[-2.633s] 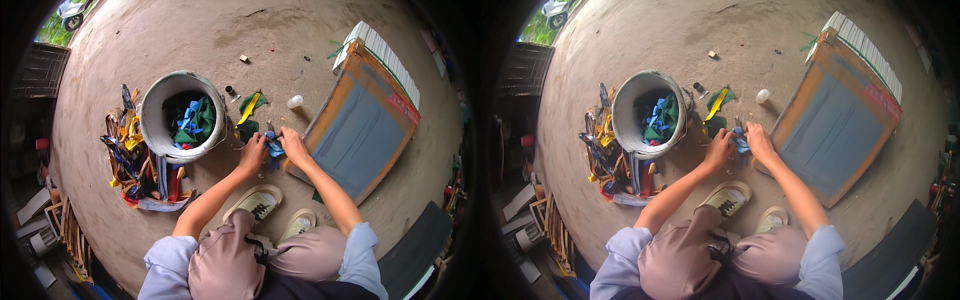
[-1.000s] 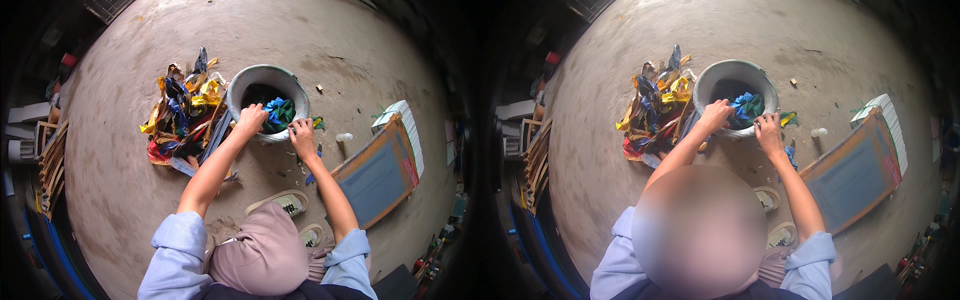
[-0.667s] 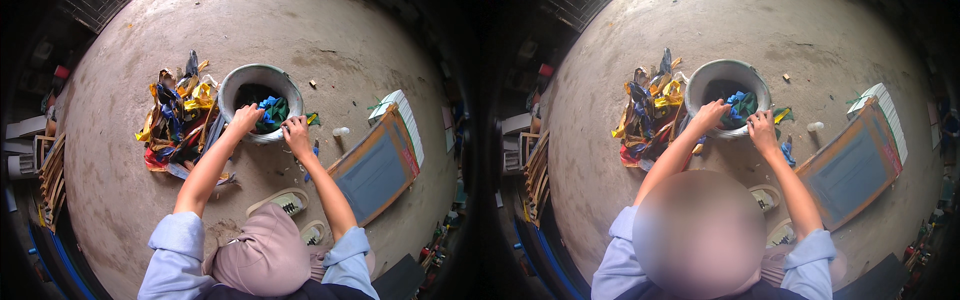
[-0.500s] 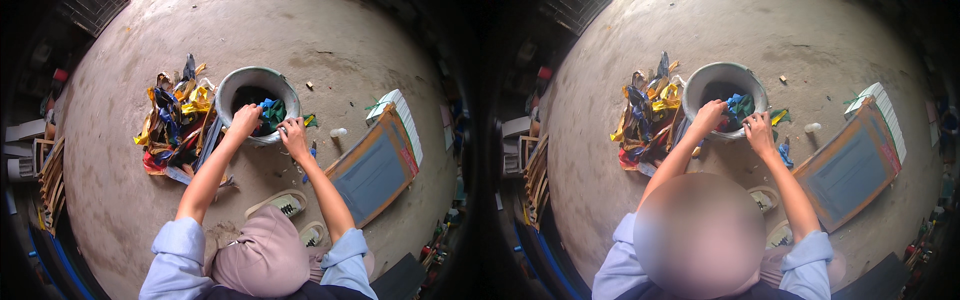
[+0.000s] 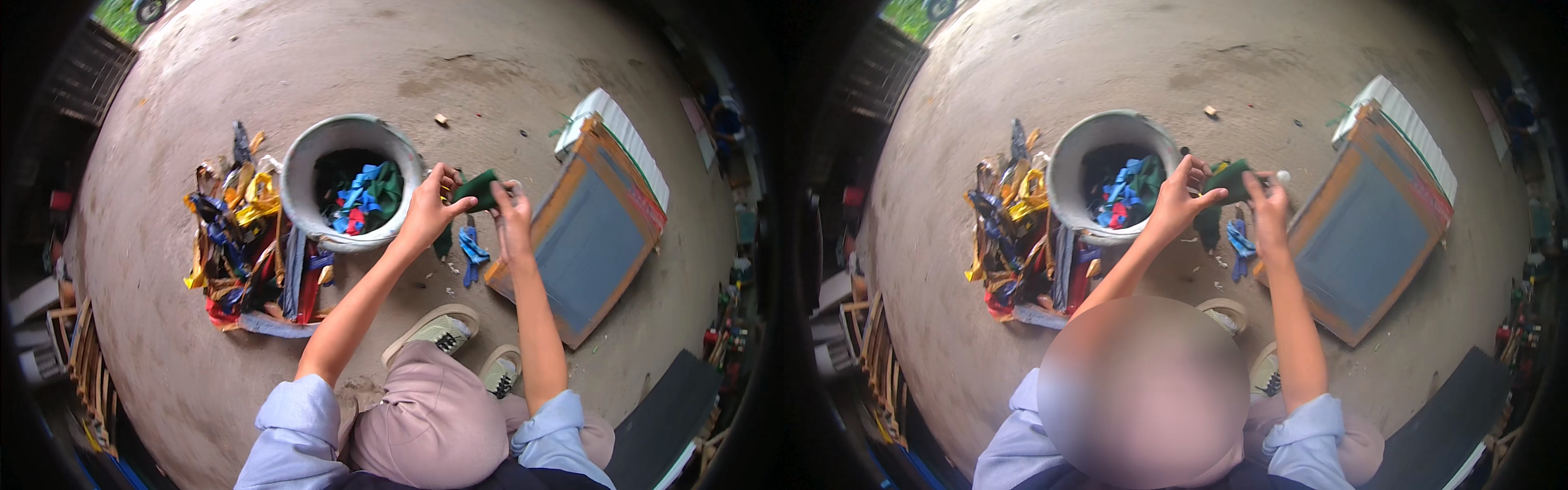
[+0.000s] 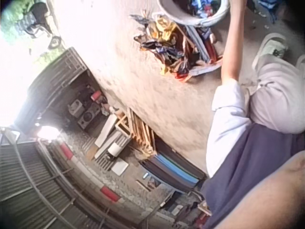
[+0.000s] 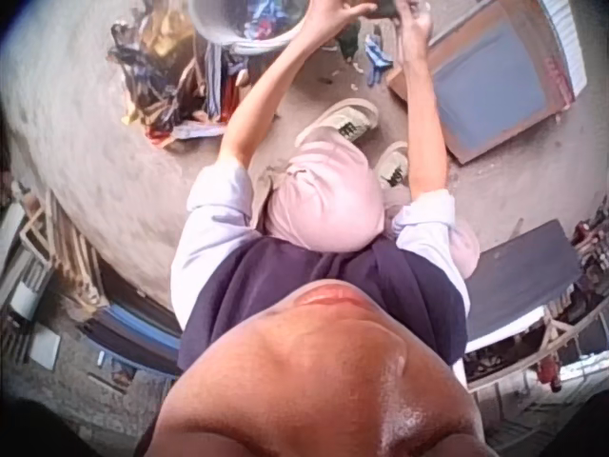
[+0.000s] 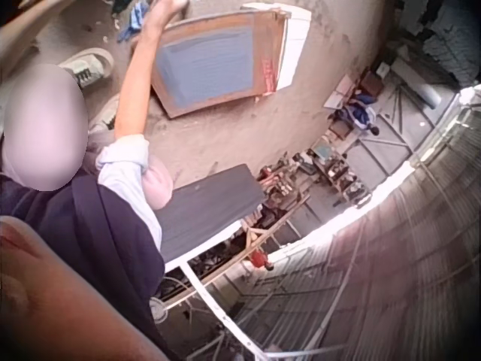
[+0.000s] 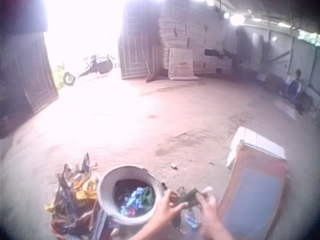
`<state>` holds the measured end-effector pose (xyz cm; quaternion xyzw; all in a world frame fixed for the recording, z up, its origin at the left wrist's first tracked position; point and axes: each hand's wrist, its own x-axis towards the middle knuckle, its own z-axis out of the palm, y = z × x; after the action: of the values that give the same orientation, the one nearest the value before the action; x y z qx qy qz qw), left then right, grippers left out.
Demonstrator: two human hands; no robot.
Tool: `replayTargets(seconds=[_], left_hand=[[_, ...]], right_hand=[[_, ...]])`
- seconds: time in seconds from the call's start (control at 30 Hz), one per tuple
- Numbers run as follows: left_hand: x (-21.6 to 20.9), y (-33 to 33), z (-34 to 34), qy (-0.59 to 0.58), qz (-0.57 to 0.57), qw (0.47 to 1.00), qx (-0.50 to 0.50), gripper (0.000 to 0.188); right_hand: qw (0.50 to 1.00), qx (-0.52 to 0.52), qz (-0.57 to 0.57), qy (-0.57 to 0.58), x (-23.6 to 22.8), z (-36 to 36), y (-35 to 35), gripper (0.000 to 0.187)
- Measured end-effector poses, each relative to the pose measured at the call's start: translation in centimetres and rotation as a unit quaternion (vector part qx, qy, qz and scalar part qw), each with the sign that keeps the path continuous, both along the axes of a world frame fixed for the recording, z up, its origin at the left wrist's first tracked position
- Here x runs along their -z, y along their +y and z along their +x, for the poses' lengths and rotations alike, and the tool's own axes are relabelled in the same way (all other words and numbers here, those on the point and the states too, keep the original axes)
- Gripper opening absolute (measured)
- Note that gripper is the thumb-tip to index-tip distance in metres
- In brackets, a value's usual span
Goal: The person sits on the floor and repeatedly wipes a flat gray surface inside a wooden frame using a green cloth and a small bottle. The person flips the frame over once, then continues wiping the same surface with the cloth and occasionally applying liquid from the bottle.
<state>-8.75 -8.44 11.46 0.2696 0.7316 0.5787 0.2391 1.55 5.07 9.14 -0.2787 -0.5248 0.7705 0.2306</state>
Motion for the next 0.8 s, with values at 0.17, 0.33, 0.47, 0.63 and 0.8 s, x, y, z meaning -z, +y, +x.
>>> replayTargets(seconds=[0.17,0.33,0.47,0.63,0.8], left_hand=[[5.4,6.3,2.4,0.046,0.014,0.999,0.022,0.05],[10.8,13.2,3.8,0.171,-0.031,0.984,0.04,0.063],[14.0,15.7,3.7,0.2,-0.078,0.976,0.025,0.062],[15.5,16.0,3.9,0.201,-0.062,0.978,0.016,0.049],[13.2,14.8,4.6,0.217,-0.014,0.975,0.046,0.038]], right_hand=[[0.978,0.2,-0.053,-0.018,0.2,6.9,6.1,0.028],[0.965,0.227,-0.128,-0.012,2.8,12.3,9.2,0.03],[0.959,0.22,-0.179,-0.024,4.2,12.9,8.8,0.037],[0.955,0.224,-0.187,-0.057,5.4,13.2,8.8,0.031],[0.959,0.21,-0.184,-0.049,5.7,13.5,8.8,0.03]])
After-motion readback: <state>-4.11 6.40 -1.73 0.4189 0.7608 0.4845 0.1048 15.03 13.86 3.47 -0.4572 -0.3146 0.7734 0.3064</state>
